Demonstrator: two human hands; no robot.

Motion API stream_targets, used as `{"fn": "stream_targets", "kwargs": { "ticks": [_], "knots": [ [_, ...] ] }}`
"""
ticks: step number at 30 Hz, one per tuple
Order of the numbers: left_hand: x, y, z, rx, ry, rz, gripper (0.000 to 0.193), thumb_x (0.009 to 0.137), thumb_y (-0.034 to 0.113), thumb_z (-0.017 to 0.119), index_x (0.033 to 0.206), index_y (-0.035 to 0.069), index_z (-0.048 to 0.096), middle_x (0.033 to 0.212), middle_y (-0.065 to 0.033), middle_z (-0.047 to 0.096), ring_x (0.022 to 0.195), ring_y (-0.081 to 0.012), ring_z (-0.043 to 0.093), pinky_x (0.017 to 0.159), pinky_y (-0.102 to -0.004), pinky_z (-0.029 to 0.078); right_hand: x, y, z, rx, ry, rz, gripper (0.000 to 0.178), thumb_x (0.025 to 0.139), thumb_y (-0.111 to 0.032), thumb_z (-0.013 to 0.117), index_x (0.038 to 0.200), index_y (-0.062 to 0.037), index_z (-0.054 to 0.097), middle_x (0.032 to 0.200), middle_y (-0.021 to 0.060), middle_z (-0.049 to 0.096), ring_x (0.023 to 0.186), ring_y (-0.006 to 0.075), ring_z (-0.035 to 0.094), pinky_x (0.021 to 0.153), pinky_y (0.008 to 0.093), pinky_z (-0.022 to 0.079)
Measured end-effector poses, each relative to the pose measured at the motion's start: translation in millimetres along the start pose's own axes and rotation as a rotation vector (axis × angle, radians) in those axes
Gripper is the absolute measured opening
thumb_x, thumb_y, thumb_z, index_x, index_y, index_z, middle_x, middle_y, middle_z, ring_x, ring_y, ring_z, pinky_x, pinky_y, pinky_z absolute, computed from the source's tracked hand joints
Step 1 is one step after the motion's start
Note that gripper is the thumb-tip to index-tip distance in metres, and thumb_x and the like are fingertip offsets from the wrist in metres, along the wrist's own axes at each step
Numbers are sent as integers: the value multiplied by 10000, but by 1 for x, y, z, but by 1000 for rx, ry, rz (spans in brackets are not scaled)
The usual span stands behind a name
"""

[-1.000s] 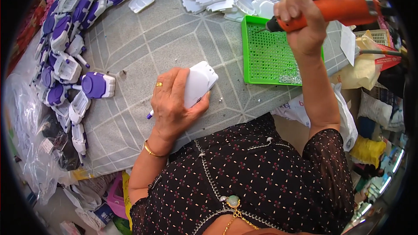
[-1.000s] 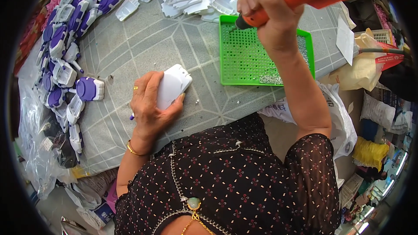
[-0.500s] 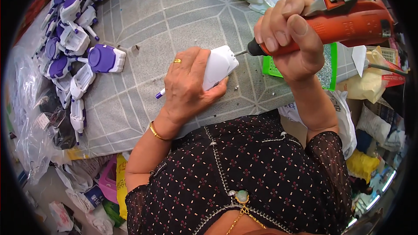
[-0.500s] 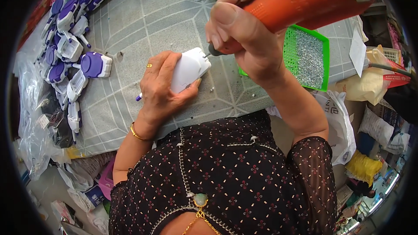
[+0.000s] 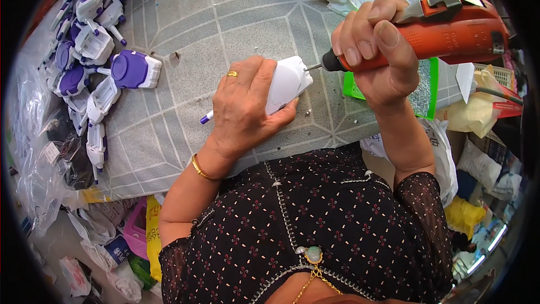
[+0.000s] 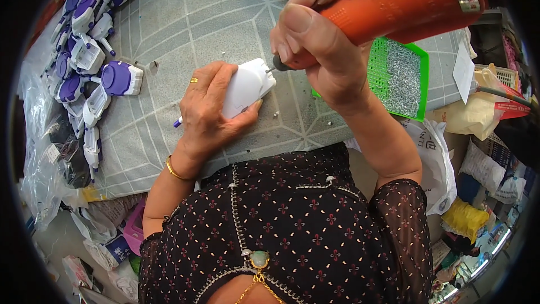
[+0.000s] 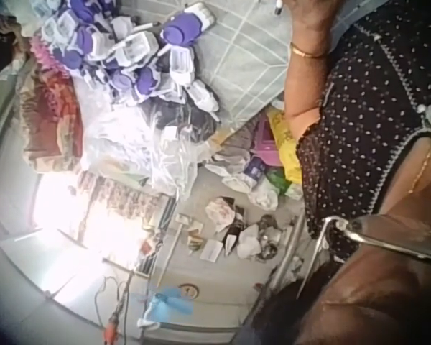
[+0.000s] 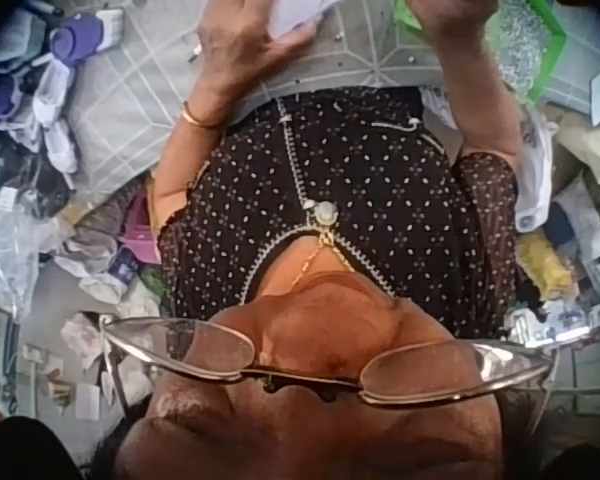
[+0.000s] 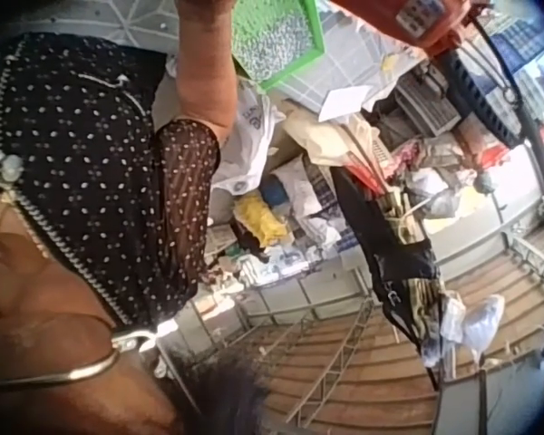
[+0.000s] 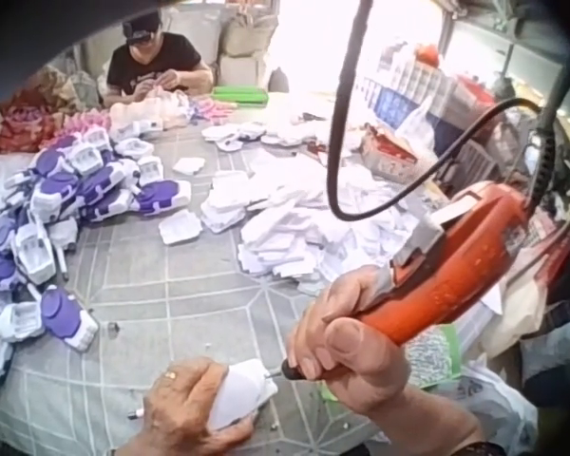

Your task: Assembling plastic toy walkie-talkies by fitting casing parts together and securing them using an electric screwdriver.

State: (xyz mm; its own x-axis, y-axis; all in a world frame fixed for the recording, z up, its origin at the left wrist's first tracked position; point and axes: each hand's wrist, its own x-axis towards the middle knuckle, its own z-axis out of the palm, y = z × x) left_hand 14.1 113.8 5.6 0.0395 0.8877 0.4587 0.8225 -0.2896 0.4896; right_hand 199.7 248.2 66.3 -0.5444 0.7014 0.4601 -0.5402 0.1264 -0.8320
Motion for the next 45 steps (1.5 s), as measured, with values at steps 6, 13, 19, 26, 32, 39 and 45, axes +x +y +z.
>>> {"fn": "stream_targets", "kwargs": {
  "ticks": [6,13,19,26,32,39,45],
  "knots": [
    [1,-1,0,-6,1,0,620,687,259,838,1210,20,607,1130,-144,627,977,-324,635,780,-423,535,0,3,-1,-12,29,1,158,1018,-229,570,1111,-101,558,744,-16,490,625,124,500,674,336,458],
    [1,-2,0,2,3,10,628,688,262,838,1216,18,603,1125,-144,628,978,-325,634,776,-424,533,-1,4,5,-34,37,7,101,1014,-199,556,1038,-103,536,729,-12,481,608,120,483,656,331,452],
    [1,-1,0,18,-4,15,624,694,262,834,1215,9,602,1129,-148,624,977,-326,630,773,-423,529,5,8,10,-24,45,38,180,1000,-158,558,869,-114,441,668,-8,455,550,114,456,590,309,436],
    [4,1,-1,45,-33,19,622,713,291,833,1212,2,596,1138,-146,607,967,-330,621,782,-423,525,5,14,12,-46,-27,59,252,976,-192,622,835,-109,431,642,-3,452,508,106,430,544,297,426],
    [2,0,1,38,-11,36,619,713,296,836,1204,-2,604,1134,-148,612,978,-333,626,776,-428,527,6,6,17,-188,21,131,279,961,-199,652,801,-101,445,621,-2,449,490,106,427,548,290,441],
    [0,4,0,30,-15,0,665,702,298,845,1245,12,587,1140,-156,630,996,-339,625,797,-437,521,18,-17,14,156,-49,24,232,942,-169,710,1017,-32,538,772,33,597,683,138,603,695,302,510],
    [7,12,-2,38,-9,-55,688,696,299,859,1257,16,577,1183,-162,610,1061,-355,589,872,-448,495,24,-28,12,-20,396,13,321,962,-225,730,1136,-42,532,723,8,525,586,118,524,616,312,484]
  ]
}}
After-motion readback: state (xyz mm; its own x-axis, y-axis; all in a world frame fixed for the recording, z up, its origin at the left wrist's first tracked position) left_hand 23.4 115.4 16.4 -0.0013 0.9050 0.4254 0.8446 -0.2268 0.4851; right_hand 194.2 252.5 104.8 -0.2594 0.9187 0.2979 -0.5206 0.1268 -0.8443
